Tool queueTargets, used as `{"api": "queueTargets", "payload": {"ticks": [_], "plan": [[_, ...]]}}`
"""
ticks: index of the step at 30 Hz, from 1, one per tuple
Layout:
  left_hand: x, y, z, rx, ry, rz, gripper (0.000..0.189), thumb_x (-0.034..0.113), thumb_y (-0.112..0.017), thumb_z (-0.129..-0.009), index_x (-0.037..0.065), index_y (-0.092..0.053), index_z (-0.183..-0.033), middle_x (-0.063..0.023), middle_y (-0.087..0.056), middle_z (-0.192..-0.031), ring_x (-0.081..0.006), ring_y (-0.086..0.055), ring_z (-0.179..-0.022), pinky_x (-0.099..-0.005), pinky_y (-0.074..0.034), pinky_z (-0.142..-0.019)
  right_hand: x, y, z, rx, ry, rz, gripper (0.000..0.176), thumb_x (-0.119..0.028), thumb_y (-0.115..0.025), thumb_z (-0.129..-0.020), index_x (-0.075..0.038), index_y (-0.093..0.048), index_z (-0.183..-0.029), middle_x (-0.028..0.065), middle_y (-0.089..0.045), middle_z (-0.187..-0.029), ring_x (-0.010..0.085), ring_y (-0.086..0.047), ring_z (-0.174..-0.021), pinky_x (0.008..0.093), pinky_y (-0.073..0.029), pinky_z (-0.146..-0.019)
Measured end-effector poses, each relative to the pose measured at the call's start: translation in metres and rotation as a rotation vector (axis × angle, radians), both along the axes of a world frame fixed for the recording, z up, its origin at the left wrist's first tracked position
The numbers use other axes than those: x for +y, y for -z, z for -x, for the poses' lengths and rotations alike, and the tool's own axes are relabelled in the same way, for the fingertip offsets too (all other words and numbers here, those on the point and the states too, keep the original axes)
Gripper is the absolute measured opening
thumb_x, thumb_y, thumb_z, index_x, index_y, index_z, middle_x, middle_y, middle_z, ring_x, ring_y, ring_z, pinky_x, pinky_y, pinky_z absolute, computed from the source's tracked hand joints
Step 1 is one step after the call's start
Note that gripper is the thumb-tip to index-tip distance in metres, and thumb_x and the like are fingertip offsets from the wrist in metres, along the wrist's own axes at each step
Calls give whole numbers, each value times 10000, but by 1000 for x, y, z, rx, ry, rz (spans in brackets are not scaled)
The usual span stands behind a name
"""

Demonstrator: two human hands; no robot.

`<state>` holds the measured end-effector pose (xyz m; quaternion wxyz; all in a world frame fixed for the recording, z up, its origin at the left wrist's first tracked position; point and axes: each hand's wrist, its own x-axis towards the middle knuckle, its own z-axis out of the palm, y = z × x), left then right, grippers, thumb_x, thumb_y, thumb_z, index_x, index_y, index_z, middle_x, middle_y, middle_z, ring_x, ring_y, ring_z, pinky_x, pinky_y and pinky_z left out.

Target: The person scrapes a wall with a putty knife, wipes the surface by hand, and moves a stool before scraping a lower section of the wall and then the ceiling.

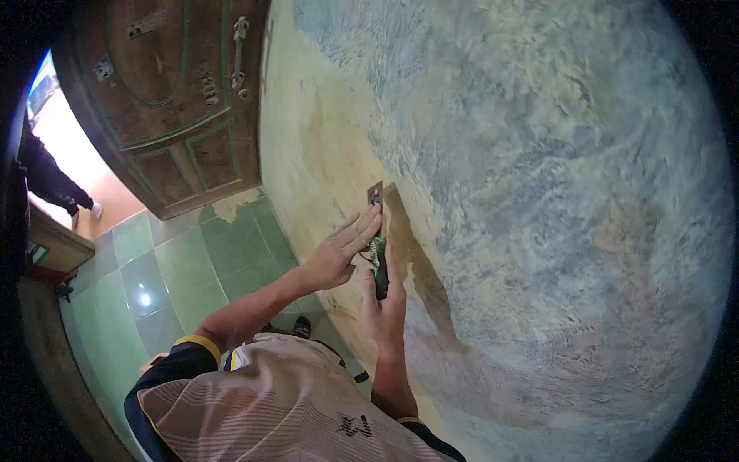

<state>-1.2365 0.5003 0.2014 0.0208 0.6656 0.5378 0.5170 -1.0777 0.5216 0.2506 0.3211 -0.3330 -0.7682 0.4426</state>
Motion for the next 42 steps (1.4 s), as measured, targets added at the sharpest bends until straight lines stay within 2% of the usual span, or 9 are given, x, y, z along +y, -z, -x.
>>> {"api": "queueTargets", "payload": {"ticks": [7,17,23,27,30,35,37,41,42], "plan": [[41,1,42,-95,123,-67,901,-39,-658,-735,-7,-237,-1531,-224,-268,-1575,-360,-302,-1446,-476,-275,-1181,17,-21,60,-93,136,-174,537,-142,-498,-1013,-72,-345,-1523,21,-611,-1053,38,-431,-671,207,-373,-571],[49,11,79,-72,194,-58,865,22,-637,-725,23,-301,-1522,-220,-376,-1522,-356,-362,-1417,-496,-266,-1173,2,-35,98,-100,185,-103,562,-76,-450,-1012,-54,-277,-1547,-55,-423,-650,23,-346,-505,215,-301,-462],[41,-16,101,-228,171,-41,823,58,-646,-719,21,-366,-1492,-215,-380,-1515,-362,-466,-1338,-532,-244,-1180,-4,-42,113,-115,155,37,581,-133,-452,-1029,11,-219,-1542,100,-594,-1210,116,-532,-915,247,-446,-795],[54,-19,109,-97,272,5,846,11,-595,-728,24,-307,-1523,-167,-396,-1526,-307,-371,-1422,-492,-240,-1184,9,-52,120,-93,262,4,577,-57,-454,-1003,-48,-264,-1547,-18,-552,-835,23,-329,-499,219,-301,-438],[58,-23,116,-208,152,0,819,-22,-550,-726,27,-332,-1515,-175,-402,-1522,-290,-375,-1424,-489,-222,-1194,15,-78,138,-273,226,161,582,-152,-465,-1030,10,-233,-1539,178,-587,-1277,165,-564,-1037,282,-443,-907],[47,-8,105,-177,199,-24,816,-16,-582,-715,27,-360,-1499,-190,-442,-1490,-308,-426,-1389,-497,-237,-1187,-3,-55,124,-205,189,-10,577,-143,-454,-1032,61,-230,-1523,221,-538,-1359,194,-556,-1149,298,-422,-967],[57,-6,116,-135,132,-56,818,-26,-580,-715,29,-360,-1501,-194,-429,-1499,-311,-427,-1389,-494,-249,-1182,14,-56,142,-145,205,-93,583,-86,-499,-995,-88,-305,-1545,-29,-596,-865,20,-401,-590,183,-341,-515],[59,-14,138,-255,101,-16,828,-63,-542,-727,86,-354,-1519,-172,-383,-1534,-304,-411,-1396,-494,-272,-1172,25,-50,155,-138,123,-118,574,-73,-500,-995,-85,-318,-1539,-40,-548,-820,17,-392,-644,184,-338,-534],[55,-15,143,-209,114,-1,843,-71,-529,-730,111,-338,-1530,-167,-360,-1549,-298,-398,-1404,-497,-286,-1164,20,-58,154,-159,87,-53,589,-138,-487,-1020,-30,-245,-1546,169,-558,-1288,148,-532,-979,265,-441,-899]]}}
